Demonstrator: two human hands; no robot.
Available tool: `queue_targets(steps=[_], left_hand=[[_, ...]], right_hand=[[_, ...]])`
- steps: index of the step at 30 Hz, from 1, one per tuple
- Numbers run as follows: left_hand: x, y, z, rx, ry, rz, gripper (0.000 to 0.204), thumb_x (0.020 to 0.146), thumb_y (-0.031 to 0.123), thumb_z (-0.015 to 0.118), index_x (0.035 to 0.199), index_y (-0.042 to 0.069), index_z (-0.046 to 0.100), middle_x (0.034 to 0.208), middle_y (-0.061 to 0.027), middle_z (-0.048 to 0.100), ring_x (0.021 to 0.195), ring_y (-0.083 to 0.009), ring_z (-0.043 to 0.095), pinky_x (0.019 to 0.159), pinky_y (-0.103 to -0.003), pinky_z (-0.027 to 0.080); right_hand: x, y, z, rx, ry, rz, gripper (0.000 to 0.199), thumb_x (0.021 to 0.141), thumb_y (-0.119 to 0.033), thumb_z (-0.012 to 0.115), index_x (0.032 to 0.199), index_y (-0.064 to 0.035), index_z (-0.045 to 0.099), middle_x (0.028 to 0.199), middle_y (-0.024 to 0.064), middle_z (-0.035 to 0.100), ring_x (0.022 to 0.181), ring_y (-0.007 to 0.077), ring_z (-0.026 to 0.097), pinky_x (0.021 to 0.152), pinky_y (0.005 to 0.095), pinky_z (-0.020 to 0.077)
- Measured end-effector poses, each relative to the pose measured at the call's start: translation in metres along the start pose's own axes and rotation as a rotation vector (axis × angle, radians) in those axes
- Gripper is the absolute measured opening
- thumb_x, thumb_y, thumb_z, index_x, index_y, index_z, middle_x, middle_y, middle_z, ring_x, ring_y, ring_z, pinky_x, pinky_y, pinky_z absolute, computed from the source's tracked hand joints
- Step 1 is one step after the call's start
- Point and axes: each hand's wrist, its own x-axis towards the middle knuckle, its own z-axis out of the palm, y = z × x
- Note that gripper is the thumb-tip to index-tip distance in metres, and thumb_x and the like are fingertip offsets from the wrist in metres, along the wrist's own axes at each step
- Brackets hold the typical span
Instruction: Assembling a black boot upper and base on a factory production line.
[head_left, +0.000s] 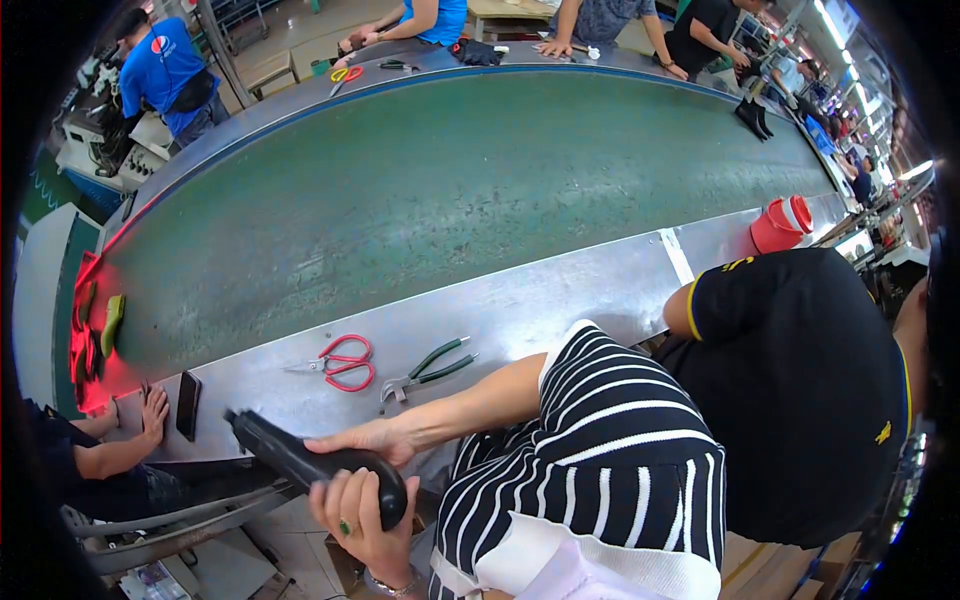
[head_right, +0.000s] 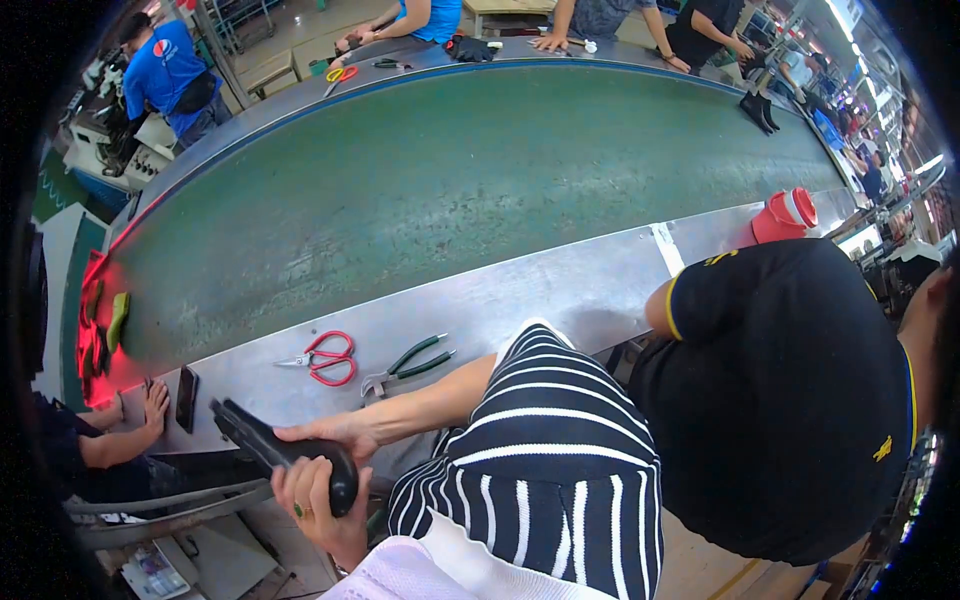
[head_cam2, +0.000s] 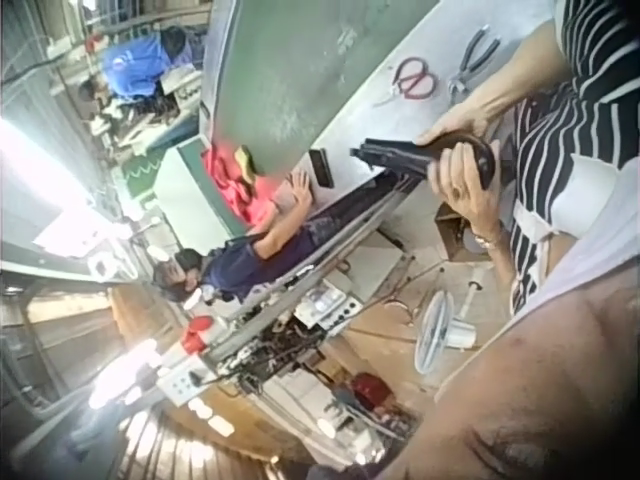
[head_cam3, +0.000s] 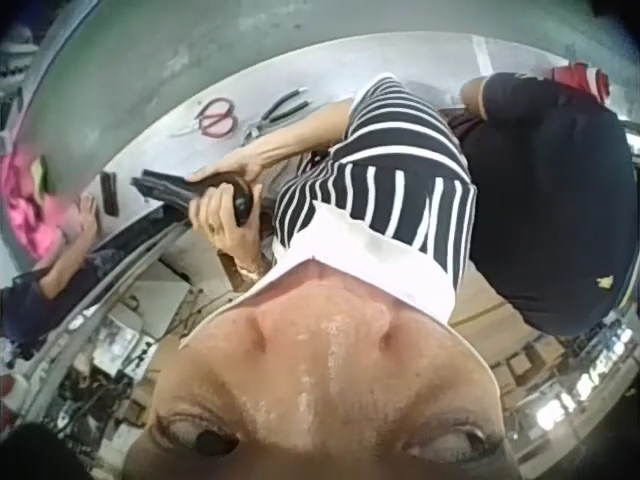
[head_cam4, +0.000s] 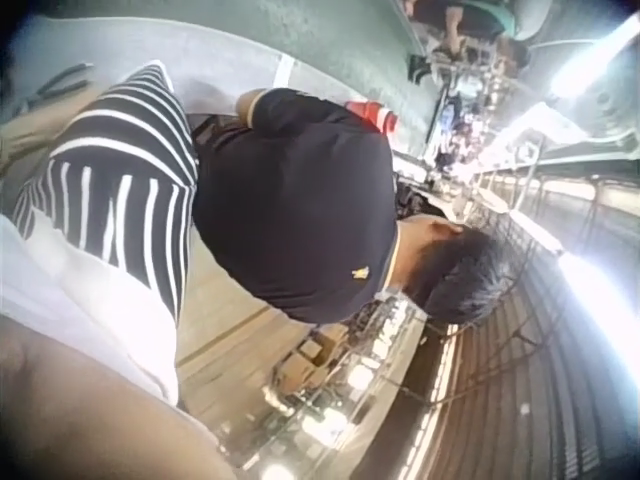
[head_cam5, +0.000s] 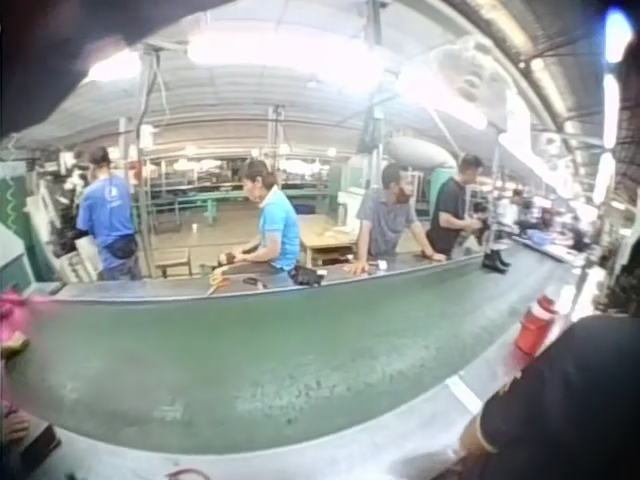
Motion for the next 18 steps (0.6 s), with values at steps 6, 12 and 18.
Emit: queue_targets(steps=[6, 12, 18], left_hand=[[0.023, -0.006, -0.014, -0.039, -0.17, -0.139, 0.062, 0.079, 0.036, 0.073, 0.126, 0.0, 0.054, 0.135, -0.0204, 0.051, 0.129, -0.0433, 0.043, 0.107, -0.054, 0.033], [0.021, -0.014, -0.015, 0.186, -0.115, 0.052, 0.046, 0.094, 0.029, 0.059, 0.121, -0.008, 0.05, 0.126, -0.0262, 0.054, 0.117, -0.0423, 0.054, 0.098, -0.052, 0.047], [0.022, -0.012, -0.018, 0.039, -0.155, -0.04, 0.064, 0.082, 0.028, 0.074, 0.13, -0.004, 0.047, 0.133, -0.0229, 0.051, 0.128, -0.0415, 0.045, 0.105, -0.048, 0.038]], right_hand=[[-0.031, -0.055, 0.051, -0.276, 0.207, -0.274, 0.044, 0.087, -0.042, 0.067, 0.109, -0.0046, 0.063, 0.099, 0.0097, 0.07, 0.083, 0.017, 0.068, 0.077, 0.0344, 0.0552], [-0.01, -0.044, 0.042, -0.23, 0.241, -0.215, 0.039, 0.088, -0.041, 0.067, 0.105, -0.0061, 0.065, 0.092, 0.0059, 0.071, 0.076, 0.0128, 0.067, 0.069, 0.0294, 0.0551], [-0.028, -0.045, 0.046, -0.379, 0.388, -0.402, 0.05, 0.083, -0.046, 0.071, 0.113, -0.0065, 0.061, 0.1, 0.0039, 0.068, 0.085, 0.0119, 0.064, 0.077, 0.0285, 0.052]])
